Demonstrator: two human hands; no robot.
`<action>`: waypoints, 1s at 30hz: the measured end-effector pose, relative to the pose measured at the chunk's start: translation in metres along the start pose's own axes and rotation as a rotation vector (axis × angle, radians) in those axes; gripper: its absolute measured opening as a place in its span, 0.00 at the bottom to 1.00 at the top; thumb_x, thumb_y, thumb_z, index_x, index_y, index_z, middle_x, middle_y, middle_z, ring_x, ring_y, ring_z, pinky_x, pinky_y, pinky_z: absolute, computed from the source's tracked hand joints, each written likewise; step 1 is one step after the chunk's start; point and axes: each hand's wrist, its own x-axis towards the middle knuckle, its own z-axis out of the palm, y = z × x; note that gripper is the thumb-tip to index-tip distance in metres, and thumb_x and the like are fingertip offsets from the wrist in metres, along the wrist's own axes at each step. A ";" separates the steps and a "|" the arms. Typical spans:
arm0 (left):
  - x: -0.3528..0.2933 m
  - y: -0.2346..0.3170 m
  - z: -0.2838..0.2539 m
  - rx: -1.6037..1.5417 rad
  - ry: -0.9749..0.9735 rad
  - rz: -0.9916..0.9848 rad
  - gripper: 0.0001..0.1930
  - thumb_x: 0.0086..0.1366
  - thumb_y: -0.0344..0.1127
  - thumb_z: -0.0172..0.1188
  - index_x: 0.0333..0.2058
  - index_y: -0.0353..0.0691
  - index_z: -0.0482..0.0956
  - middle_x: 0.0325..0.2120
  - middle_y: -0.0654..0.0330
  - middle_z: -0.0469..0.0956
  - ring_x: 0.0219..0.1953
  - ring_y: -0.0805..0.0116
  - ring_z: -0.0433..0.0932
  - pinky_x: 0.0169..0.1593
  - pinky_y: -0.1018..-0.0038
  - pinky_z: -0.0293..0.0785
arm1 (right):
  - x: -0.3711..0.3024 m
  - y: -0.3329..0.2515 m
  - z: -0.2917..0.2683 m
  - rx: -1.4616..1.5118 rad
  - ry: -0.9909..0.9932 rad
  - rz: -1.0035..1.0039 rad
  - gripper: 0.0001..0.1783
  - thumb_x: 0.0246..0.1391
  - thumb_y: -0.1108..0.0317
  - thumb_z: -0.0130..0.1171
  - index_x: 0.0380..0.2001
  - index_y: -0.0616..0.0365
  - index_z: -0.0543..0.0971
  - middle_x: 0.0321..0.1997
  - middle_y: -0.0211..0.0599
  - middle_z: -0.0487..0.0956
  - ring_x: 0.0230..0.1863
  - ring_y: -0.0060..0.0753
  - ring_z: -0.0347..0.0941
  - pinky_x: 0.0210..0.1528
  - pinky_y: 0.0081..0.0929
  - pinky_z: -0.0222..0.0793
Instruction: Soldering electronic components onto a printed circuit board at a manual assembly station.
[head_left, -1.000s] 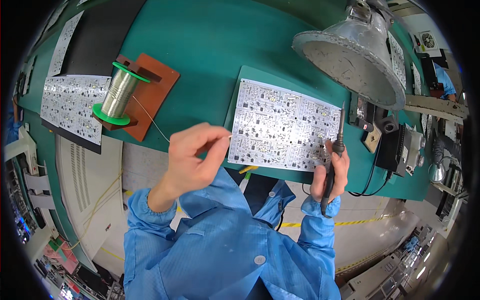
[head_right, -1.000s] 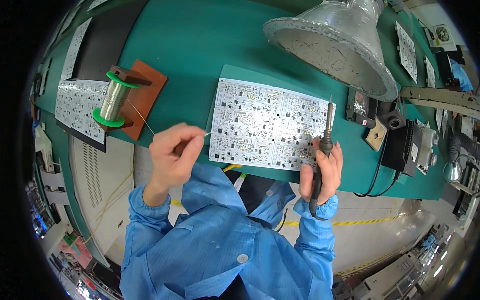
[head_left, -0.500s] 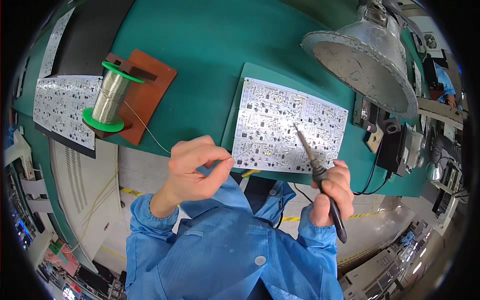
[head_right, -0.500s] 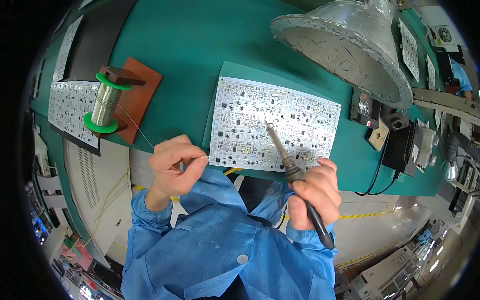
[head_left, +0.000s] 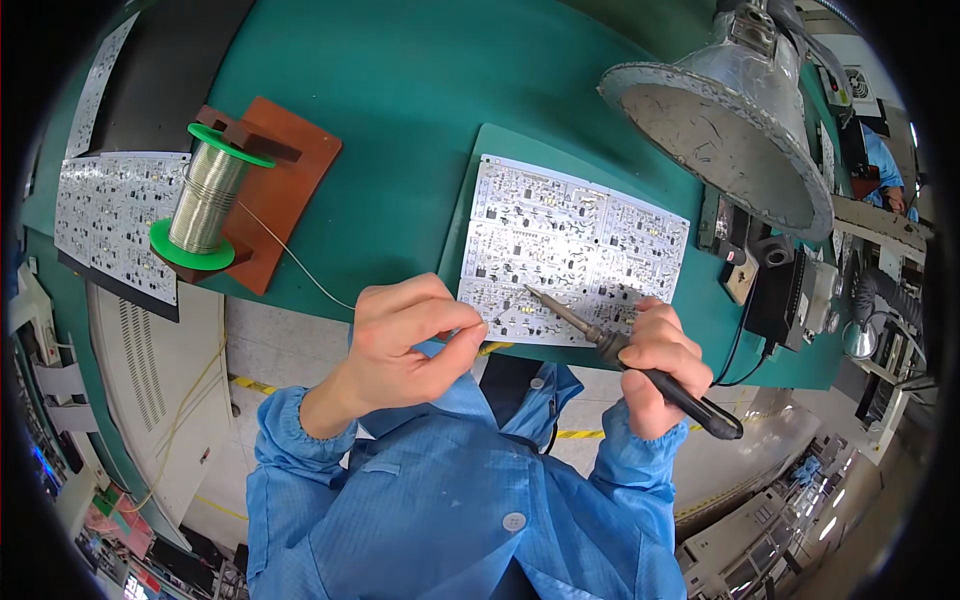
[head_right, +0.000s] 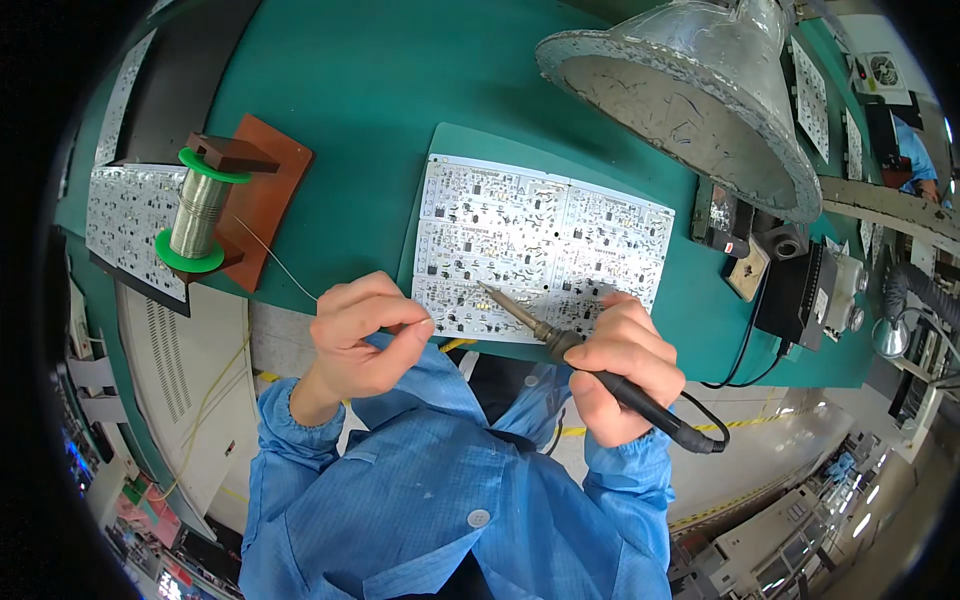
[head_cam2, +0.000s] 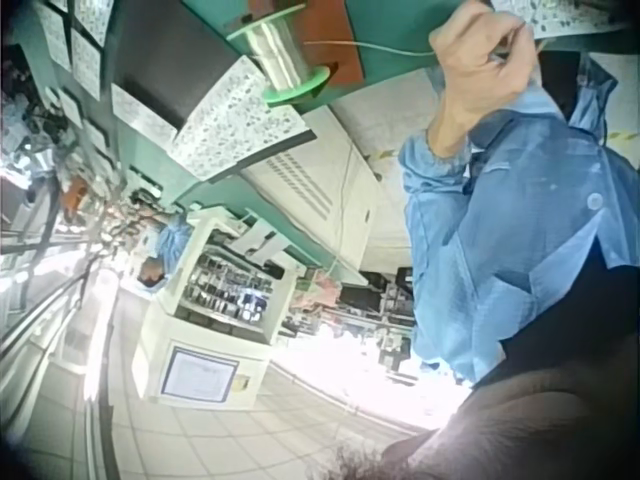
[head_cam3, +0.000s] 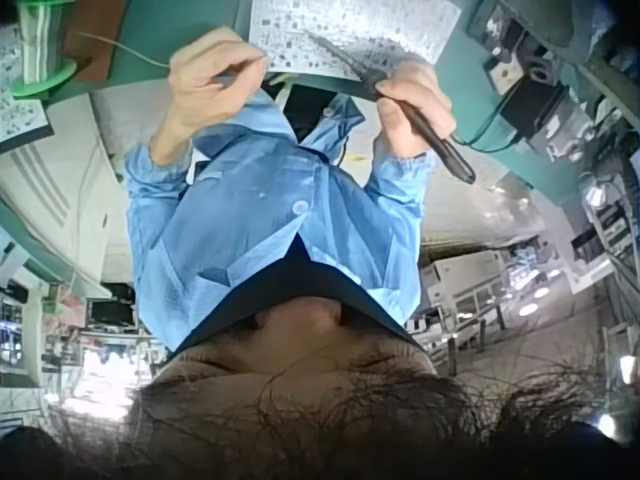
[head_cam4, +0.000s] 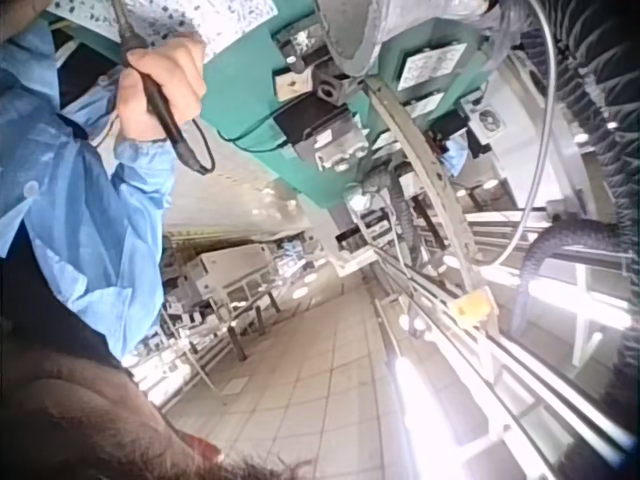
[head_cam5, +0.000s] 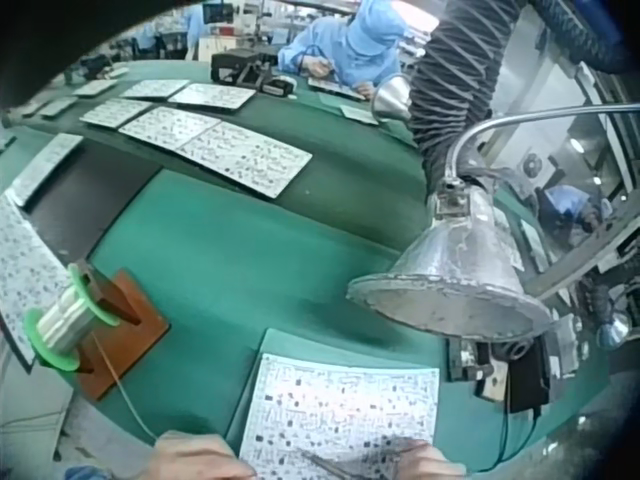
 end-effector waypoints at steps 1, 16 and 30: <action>0.000 0.000 0.000 0.006 0.002 0.002 0.07 0.45 0.18 0.64 0.25 0.34 0.80 0.19 0.60 0.75 0.16 0.77 0.70 0.19 0.82 0.61 | 0.001 0.001 0.000 0.014 -0.008 0.009 0.11 0.42 0.63 0.64 0.24 0.60 0.79 0.17 0.32 0.70 0.24 0.35 0.65 0.43 0.44 0.65; 0.000 -0.003 0.005 0.063 0.014 0.008 0.07 0.45 0.18 0.65 0.25 0.34 0.80 0.17 0.61 0.74 0.16 0.77 0.69 0.18 0.81 0.60 | 0.034 0.006 -0.016 0.169 -0.176 0.105 0.14 0.23 0.73 0.57 0.22 0.64 0.80 0.18 0.36 0.72 0.23 0.35 0.65 0.40 0.40 0.64; 0.001 -0.003 0.004 0.060 0.005 0.031 0.06 0.45 0.19 0.65 0.25 0.34 0.81 0.18 0.61 0.74 0.15 0.77 0.69 0.18 0.81 0.59 | 0.034 0.006 -0.016 0.172 -0.168 0.096 0.14 0.23 0.70 0.58 0.22 0.63 0.80 0.17 0.35 0.70 0.22 0.34 0.64 0.39 0.40 0.63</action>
